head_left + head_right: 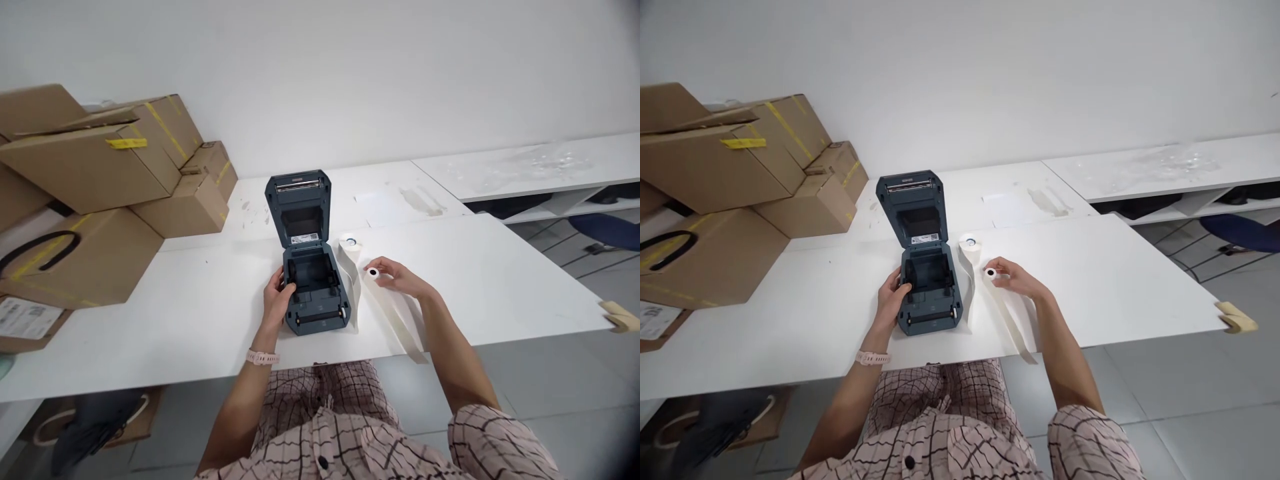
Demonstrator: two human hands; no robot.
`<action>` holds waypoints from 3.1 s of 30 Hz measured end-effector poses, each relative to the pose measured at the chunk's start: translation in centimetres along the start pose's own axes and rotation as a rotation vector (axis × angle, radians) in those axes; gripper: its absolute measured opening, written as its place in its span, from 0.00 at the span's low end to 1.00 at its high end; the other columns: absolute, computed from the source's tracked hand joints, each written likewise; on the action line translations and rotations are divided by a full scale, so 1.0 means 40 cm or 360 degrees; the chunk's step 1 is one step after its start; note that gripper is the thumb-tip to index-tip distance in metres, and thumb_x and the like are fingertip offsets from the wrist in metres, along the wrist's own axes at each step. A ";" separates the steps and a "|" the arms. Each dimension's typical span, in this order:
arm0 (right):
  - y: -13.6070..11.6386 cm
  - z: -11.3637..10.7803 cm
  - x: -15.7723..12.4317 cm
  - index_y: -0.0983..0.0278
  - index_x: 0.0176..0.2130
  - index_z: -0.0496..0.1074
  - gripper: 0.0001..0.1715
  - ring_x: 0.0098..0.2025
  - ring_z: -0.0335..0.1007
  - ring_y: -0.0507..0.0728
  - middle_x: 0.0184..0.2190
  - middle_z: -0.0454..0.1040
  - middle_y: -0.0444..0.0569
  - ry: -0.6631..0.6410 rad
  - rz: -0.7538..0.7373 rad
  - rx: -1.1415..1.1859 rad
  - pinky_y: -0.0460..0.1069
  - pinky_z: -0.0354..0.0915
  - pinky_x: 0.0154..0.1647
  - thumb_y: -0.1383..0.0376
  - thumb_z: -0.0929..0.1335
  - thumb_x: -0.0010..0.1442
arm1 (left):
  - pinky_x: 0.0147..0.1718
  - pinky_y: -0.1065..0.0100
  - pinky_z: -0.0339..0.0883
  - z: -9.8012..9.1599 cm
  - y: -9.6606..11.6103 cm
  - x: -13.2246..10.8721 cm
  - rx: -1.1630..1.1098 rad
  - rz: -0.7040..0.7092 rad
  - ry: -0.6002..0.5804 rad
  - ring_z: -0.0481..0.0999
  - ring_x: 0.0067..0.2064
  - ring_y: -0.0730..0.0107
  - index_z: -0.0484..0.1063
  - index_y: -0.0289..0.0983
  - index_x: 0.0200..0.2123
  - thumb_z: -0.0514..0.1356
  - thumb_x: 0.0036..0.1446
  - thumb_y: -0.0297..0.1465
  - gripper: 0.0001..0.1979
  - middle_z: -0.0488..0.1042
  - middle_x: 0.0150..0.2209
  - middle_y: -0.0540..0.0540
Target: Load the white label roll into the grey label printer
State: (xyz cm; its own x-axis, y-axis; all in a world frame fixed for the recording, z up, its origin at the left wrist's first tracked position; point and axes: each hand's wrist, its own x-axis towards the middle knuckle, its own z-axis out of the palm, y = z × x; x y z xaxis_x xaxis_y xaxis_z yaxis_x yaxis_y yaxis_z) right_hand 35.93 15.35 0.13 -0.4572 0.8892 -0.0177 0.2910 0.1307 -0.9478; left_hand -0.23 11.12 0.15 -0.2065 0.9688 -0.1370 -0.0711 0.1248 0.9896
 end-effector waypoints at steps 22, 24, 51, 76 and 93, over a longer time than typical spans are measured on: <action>-0.212 0.021 0.247 0.59 0.60 0.69 0.45 0.56 0.74 0.66 0.56 0.77 0.52 -0.0084 -0.0310 0.0143 0.58 0.70 0.55 0.51 0.79 0.47 | 0.59 0.53 0.73 0.008 -0.006 0.003 -0.0077 0.0041 -0.0018 0.78 0.61 0.52 0.67 0.36 0.66 0.64 0.54 0.28 0.34 0.77 0.60 0.36; -0.285 0.052 0.244 0.59 0.59 0.70 0.44 0.57 0.73 0.67 0.56 0.76 0.52 -0.0254 -0.0372 -0.0120 0.57 0.70 0.54 0.51 0.80 0.47 | 0.59 0.52 0.73 0.009 -0.010 0.006 -0.0078 0.0040 -0.0027 0.78 0.60 0.52 0.67 0.36 0.66 0.63 0.54 0.27 0.35 0.77 0.61 0.36; -0.412 0.243 0.317 0.59 0.57 0.72 0.40 0.57 0.73 0.67 0.56 0.77 0.52 -0.0977 -0.0083 -0.1477 0.57 0.69 0.54 0.53 0.79 0.47 | 0.70 0.52 0.60 -0.004 -0.047 0.020 -0.0059 0.0175 -0.0175 0.67 0.70 0.55 0.60 0.42 0.71 0.59 0.63 0.31 0.33 0.70 0.68 0.40; -0.297 0.331 -0.069 0.60 0.70 0.64 0.39 0.77 0.50 0.72 0.75 0.54 0.58 -0.0539 -0.0518 -0.1317 0.70 0.59 0.72 0.44 0.66 0.69 | 0.66 0.45 0.64 -0.019 -0.013 -0.007 0.0647 0.0507 -0.0136 0.65 0.72 0.49 0.58 0.45 0.71 0.52 0.69 0.38 0.28 0.63 0.72 0.40; -0.427 0.027 0.399 0.50 0.70 0.58 0.48 0.78 0.47 0.65 0.76 0.55 0.45 0.0493 -0.0560 -0.0379 0.66 0.49 0.77 0.29 0.51 0.65 | 0.75 0.43 0.46 0.048 0.032 -0.214 0.1954 0.1227 -0.0818 0.52 0.77 0.50 0.55 0.32 0.73 0.46 0.71 0.50 0.37 0.57 0.74 0.34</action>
State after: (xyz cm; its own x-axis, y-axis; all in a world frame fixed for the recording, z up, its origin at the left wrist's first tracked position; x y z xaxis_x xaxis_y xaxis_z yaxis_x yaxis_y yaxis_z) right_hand 22.75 26.83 15.70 -0.3025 0.8566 0.4180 0.3641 0.5091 -0.7799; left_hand 3.31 3.41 2.68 0.5522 0.8135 0.1825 0.7672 -0.5815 0.2706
